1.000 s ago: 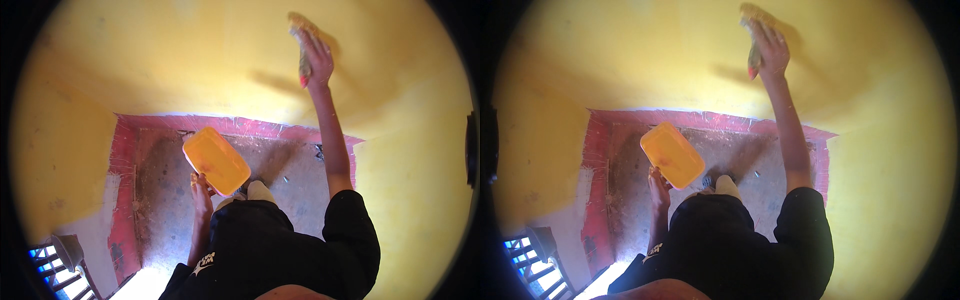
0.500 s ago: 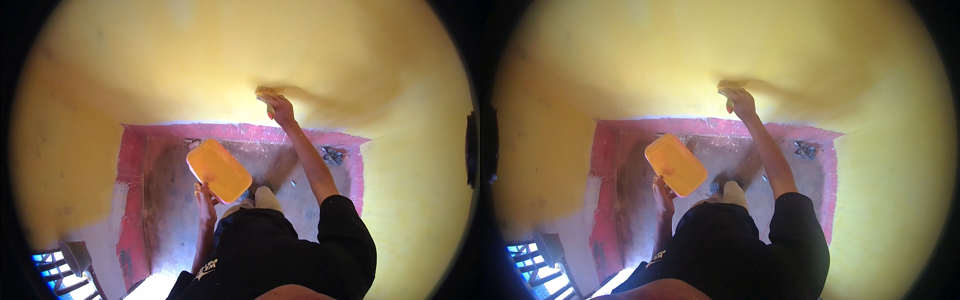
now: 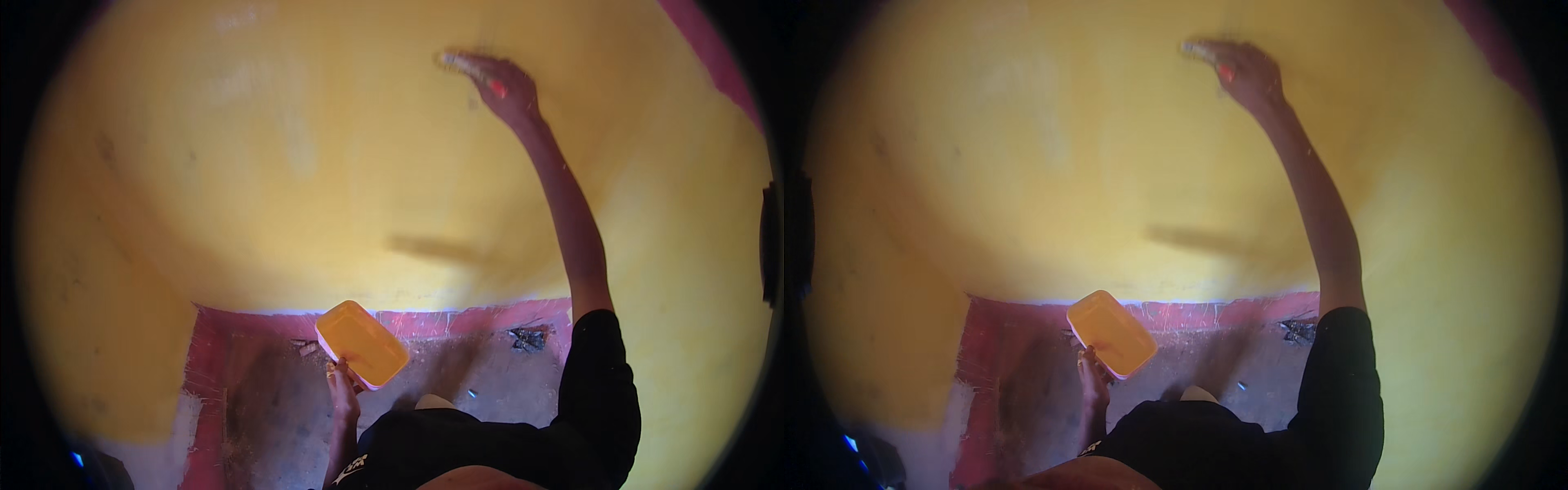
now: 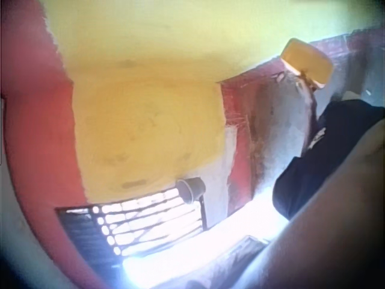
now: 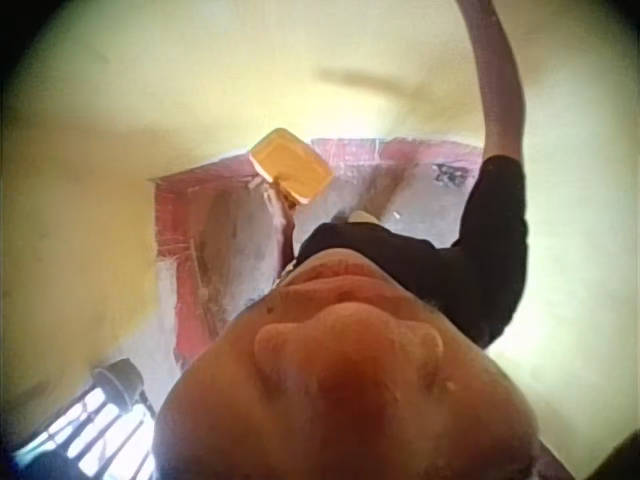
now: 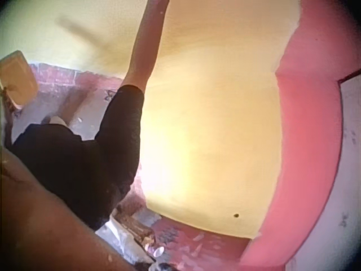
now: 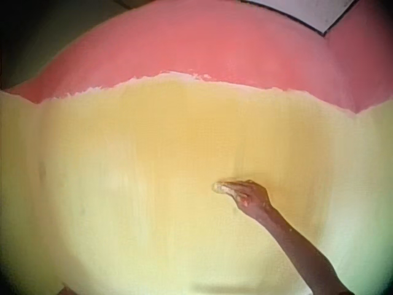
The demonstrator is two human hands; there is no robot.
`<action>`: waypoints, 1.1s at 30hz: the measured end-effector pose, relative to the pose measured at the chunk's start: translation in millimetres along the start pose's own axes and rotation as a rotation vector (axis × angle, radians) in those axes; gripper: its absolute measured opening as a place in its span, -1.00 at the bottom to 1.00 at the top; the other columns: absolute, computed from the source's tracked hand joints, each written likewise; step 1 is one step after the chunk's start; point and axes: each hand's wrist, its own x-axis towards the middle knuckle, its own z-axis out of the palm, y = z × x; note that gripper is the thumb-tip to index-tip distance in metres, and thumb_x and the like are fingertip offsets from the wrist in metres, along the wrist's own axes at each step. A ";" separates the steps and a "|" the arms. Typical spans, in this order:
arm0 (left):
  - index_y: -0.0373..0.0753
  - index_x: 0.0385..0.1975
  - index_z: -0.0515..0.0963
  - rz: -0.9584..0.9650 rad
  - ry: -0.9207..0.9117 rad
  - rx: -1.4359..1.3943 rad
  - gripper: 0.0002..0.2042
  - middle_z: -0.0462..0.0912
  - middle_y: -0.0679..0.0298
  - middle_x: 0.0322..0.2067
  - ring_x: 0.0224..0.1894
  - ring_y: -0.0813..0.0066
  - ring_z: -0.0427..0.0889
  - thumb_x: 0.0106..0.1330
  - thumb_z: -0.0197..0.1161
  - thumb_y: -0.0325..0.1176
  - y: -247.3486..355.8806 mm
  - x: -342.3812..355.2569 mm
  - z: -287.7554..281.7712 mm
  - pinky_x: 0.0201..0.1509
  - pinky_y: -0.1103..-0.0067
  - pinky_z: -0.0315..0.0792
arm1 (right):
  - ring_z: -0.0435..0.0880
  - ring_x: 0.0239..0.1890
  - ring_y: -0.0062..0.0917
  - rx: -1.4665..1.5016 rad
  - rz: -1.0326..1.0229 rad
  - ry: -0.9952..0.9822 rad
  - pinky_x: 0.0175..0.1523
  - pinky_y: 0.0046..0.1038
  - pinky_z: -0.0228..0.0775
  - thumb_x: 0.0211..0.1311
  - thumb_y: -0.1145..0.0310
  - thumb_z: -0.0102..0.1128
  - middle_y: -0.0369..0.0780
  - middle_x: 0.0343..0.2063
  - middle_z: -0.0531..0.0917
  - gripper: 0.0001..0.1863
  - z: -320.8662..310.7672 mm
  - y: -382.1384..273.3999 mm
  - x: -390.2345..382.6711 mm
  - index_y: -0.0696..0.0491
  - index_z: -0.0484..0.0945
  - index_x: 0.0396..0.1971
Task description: The person paints a wall using a brush, dipping the brush into a plastic container of yellow paint.
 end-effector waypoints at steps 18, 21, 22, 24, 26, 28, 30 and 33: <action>-0.22 0.07 0.28 0.031 -0.135 -0.037 -0.59 0.53 0.12 -0.09 -0.13 0.33 0.63 0.42 -0.02 -0.05 -0.6 7.7 7.6 -0.28 0.39 0.60 | 0.64 -0.04 -0.46 0.133 0.001 -0.505 -0.01 -0.46 0.55 -0.02 0.40 0.26 -0.33 0.00 0.61 -0.34 23.9 -135.9 -128.4 -0.26 0.43 0.20; -0.23 0.05 0.28 0.069 -0.161 -0.047 -0.60 0.52 0.14 -0.11 -0.15 0.35 0.62 0.42 0.00 -0.06 -12.1 20.7 -2.8 -0.29 0.40 0.59 | 0.64 -0.06 -0.45 0.294 -0.074 -0.329 0.03 -0.42 0.52 0.11 0.31 0.18 -0.43 0.06 0.60 -0.48 -3.0 -119.4 -83.3 -0.36 0.48 0.13; -0.24 0.05 0.28 0.084 -0.167 -0.053 -0.61 0.51 0.15 -0.12 -0.16 0.36 0.61 0.42 0.00 -0.07 -15.2 27.7 -4.5 -0.29 0.41 0.59 | 0.63 0.00 -0.45 0.305 0.009 -0.349 0.12 -0.43 0.47 0.24 0.24 0.12 -0.44 0.09 0.59 -0.53 -8.5 -107.3 -60.2 -0.45 0.46 0.16; -0.25 0.03 0.29 0.100 -0.189 -0.033 -0.61 0.50 0.15 -0.14 -0.17 0.38 0.61 0.42 0.01 -0.07 -3.9 23.0 1.9 -0.29 0.40 0.59 | 0.66 -0.03 -0.48 0.427 0.003 -0.220 0.09 -0.44 0.49 0.42 0.09 -0.03 -0.38 -0.05 0.67 -0.71 -31.9 -77.2 -9.3 -0.41 0.60 0.03; -0.25 0.01 0.29 0.103 -0.184 -0.028 -0.62 0.50 0.16 -0.16 -0.19 0.38 0.60 0.42 0.01 -0.08 1.3 19.3 6.1 -0.30 0.40 0.59 | 0.68 -0.08 -0.44 0.316 0.135 -0.248 0.04 -0.44 0.51 0.35 0.05 0.05 -0.36 -0.09 0.69 -0.71 -63.0 -50.3 40.0 -0.37 0.63 0.00; -0.25 0.00 0.29 0.093 -0.199 -0.041 -0.64 0.49 0.16 -0.18 -0.22 0.38 0.60 0.42 0.01 -0.10 -1.4 18.2 19.1 -0.32 0.40 0.59 | 0.67 -0.10 -0.35 0.222 0.084 -0.081 0.02 -0.36 0.50 0.29 -0.01 0.13 -0.28 -0.14 0.70 -0.67 -77.4 15.7 82.9 -0.28 0.64 -0.02; -0.26 0.00 0.29 0.072 -0.125 -0.079 -0.65 0.50 0.15 -0.19 -0.23 0.38 0.61 0.42 0.00 -0.12 -0.6 16.1 18.4 -0.34 0.41 0.59 | 0.68 -0.22 -0.27 0.212 -0.036 -0.016 -0.08 -0.33 0.50 0.27 0.04 0.18 -0.18 -0.24 0.71 -0.66 -95.4 37.6 140.9 -0.16 0.65 -0.04; -0.25 0.01 0.29 0.060 -0.084 -0.107 -0.66 0.51 0.12 -0.20 -0.25 0.35 0.62 0.41 0.01 -0.14 -0.6 12.8 18.4 -0.35 0.40 0.60 | 0.67 -0.27 -0.30 0.087 0.056 0.034 -0.14 -0.33 0.49 0.30 0.01 0.10 -0.15 -0.34 0.68 -0.63 -126.5 38.2 199.3 -0.09 0.63 -0.07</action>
